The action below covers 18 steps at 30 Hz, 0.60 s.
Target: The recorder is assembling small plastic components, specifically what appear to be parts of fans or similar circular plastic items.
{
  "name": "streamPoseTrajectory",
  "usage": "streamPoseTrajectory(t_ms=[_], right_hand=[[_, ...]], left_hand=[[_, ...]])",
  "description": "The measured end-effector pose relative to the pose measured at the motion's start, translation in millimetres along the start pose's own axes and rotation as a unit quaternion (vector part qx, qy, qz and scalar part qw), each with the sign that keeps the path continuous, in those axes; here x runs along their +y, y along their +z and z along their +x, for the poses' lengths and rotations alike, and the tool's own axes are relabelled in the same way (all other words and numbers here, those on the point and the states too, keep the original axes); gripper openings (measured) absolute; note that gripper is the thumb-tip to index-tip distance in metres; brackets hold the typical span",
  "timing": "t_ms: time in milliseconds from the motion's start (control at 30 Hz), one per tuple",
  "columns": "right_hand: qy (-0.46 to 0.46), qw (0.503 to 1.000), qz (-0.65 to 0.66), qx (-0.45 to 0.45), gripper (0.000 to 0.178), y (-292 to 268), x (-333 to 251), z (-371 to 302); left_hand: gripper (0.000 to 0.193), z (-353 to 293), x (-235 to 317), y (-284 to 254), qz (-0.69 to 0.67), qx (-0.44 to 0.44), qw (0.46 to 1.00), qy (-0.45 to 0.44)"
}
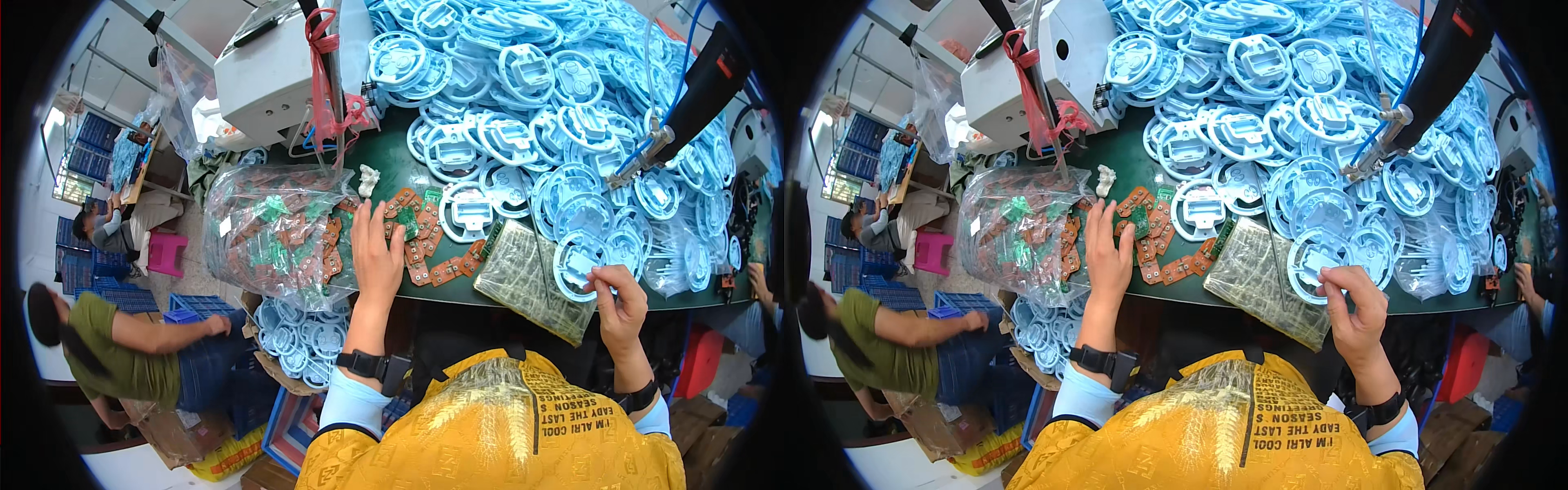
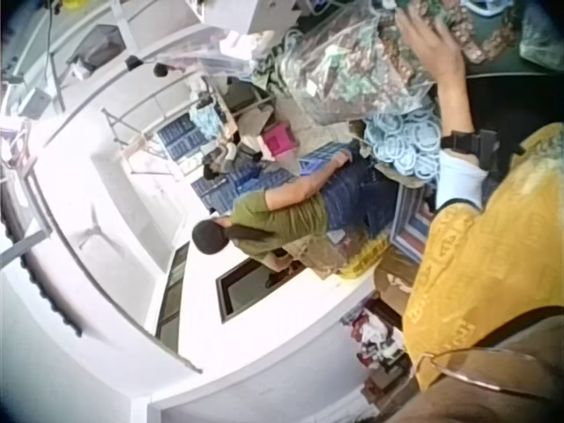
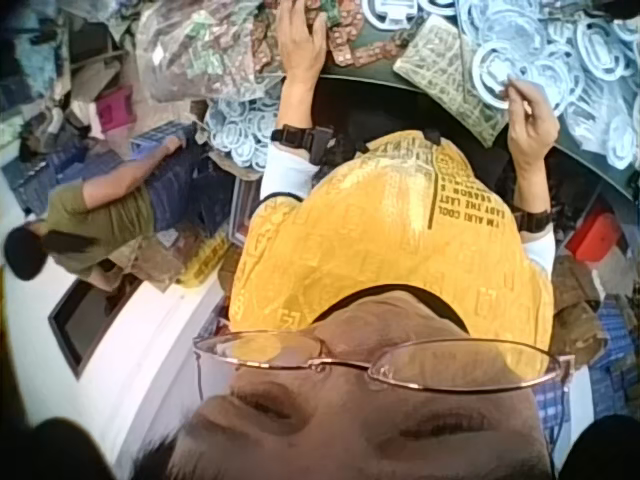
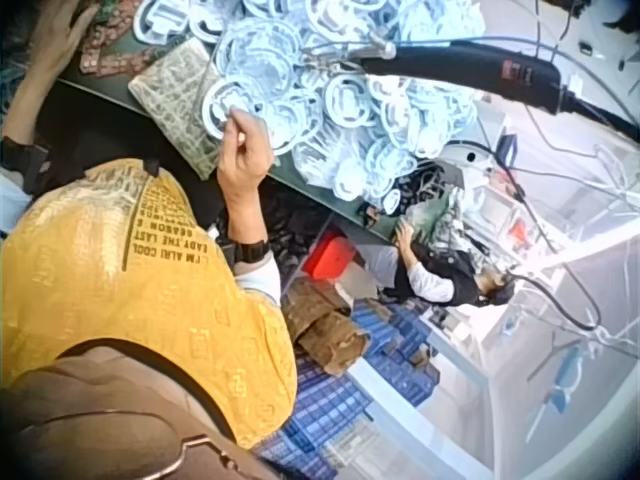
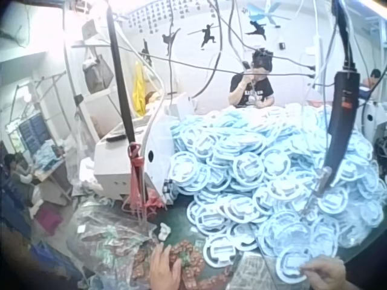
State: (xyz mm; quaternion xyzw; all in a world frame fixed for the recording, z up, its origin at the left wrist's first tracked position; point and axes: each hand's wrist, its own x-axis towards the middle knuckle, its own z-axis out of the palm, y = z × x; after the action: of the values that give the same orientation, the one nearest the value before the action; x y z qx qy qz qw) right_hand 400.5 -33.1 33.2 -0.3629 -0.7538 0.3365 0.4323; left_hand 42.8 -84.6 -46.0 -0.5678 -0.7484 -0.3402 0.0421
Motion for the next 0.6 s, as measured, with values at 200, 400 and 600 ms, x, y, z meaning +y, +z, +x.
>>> streamPoseTrajectory(t_ms=[200, 400, 600], right_hand=[[0.016, 1.000, 0.000, 0.001, 0.018, 4.9, 3.7, -3.7], [0.022, 1.000, -0.009, 0.000, 0.018, 2.7, 5.6, -2.5], [0.018, 1.000, -0.006, -0.004, 0.017, 8.9, 11.7, 0.4]], left_hand=[[0.055, 5.7, 16.4, 25.2, 0.001, -0.056, 0.998, 0.015], [0.029, 14.6, 8.8, -7.0, -0.011, 0.061, 0.998, 0.014], [0.042, -1.3, -37.5, -10.4, 0.076, 0.045, 0.995, -0.045]])
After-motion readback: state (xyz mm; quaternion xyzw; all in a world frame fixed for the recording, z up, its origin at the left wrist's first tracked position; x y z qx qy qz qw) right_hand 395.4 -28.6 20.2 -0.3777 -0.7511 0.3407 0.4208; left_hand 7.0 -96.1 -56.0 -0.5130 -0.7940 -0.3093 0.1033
